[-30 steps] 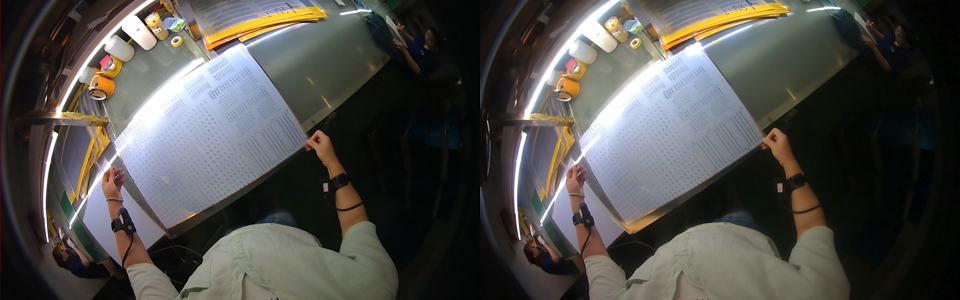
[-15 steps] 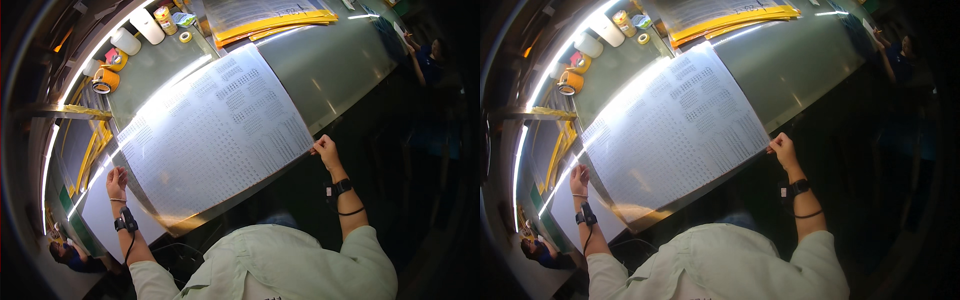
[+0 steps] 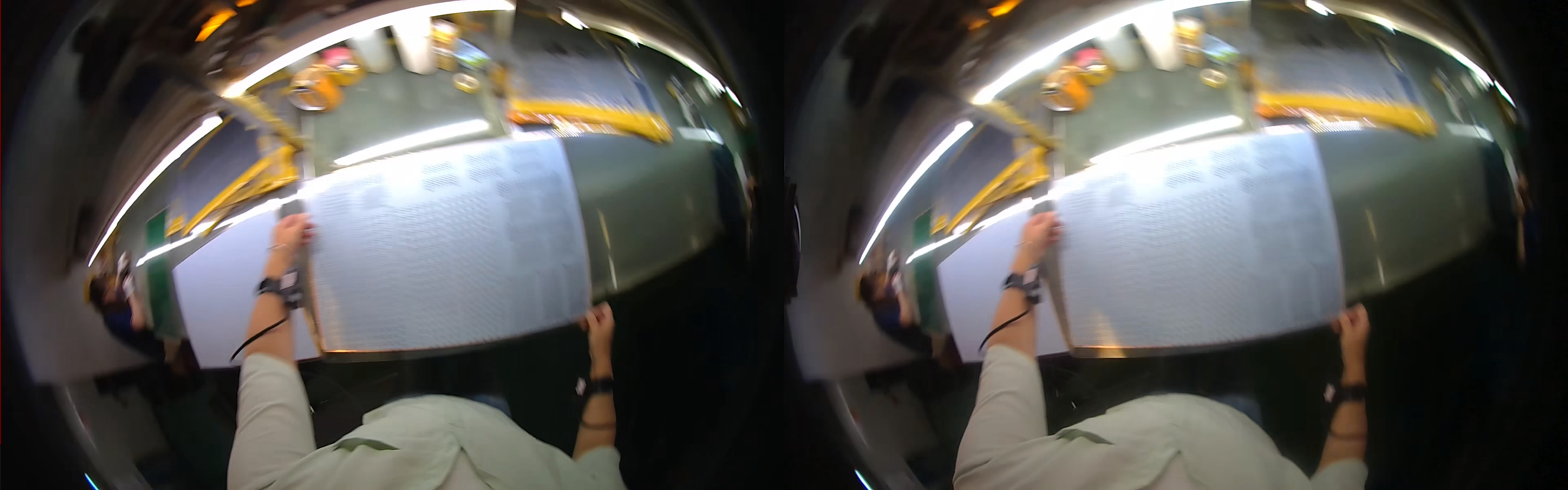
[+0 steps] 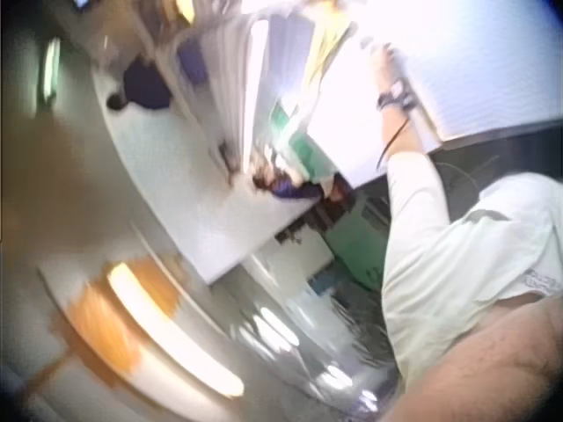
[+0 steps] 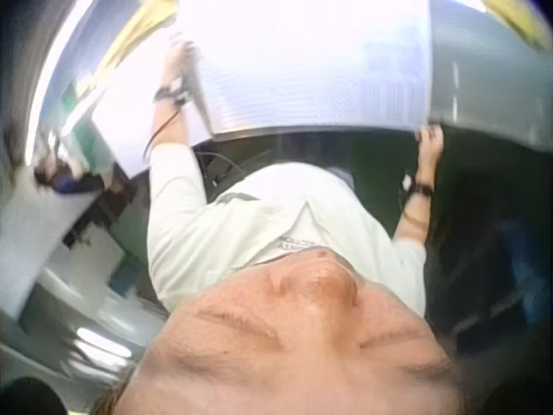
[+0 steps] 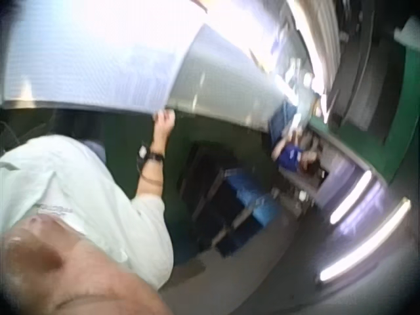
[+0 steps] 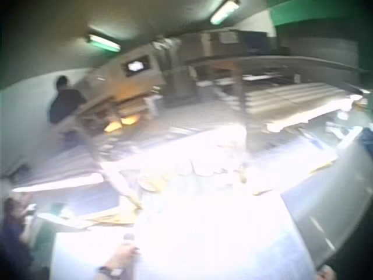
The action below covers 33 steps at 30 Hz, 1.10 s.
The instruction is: Inspecting and organizing large printed sheets at a fabrication station.
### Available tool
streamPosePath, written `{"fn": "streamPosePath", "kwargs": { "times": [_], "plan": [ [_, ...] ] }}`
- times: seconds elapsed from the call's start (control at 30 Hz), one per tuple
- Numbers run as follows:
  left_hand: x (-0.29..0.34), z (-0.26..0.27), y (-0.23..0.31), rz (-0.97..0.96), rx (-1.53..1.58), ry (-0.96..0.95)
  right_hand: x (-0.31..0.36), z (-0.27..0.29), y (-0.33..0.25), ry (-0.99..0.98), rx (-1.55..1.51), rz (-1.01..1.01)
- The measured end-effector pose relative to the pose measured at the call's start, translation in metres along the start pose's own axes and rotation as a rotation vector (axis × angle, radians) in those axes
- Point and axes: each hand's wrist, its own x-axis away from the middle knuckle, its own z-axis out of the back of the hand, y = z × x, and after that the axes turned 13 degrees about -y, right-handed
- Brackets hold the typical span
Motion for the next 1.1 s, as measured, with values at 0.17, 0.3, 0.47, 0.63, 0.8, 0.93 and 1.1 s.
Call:
{"fn": "streamPosePath", "kwargs": {
  "times": [0.17, 0.3, 0.47, 0.63, 0.8, 0.93, 1.1],
  "plan": [
    [-0.043, 0.002, -0.033, 0.006, -0.449, 0.387, 0.002, -0.003, 0.013, -0.02, 0.038, -0.009],
    [-0.023, -0.023, 0.005, 0.058, -0.521, 0.452, 0.002, 0.01, 0.017, 0.013, 0.052, -0.043],
    [-0.021, -0.025, 0.033, 0.258, -0.823, 0.199, -0.003, 0.018, 0.031, -0.01, 0.054, -0.073],
    [-0.024, -0.02, 0.045, 0.336, -0.987, 0.092, -0.002, 0.009, 0.016, -0.025, 0.038, -0.098],
    [-0.036, -0.032, 0.053, 0.393, -1.154, 0.065, 0.004, 0.007, 0.002, -0.02, 0.049, -0.095],
    [-0.047, -0.042, 0.046, 0.319, -1.289, 0.135, 0.009, 0.01, -0.007, 0.057, 0.237, -0.161],
    [-0.039, -0.029, -0.014, -0.121, -1.353, 0.611, -0.056, -0.065, -0.094, 0.085, 1.376, 0.307]
  ]
}}
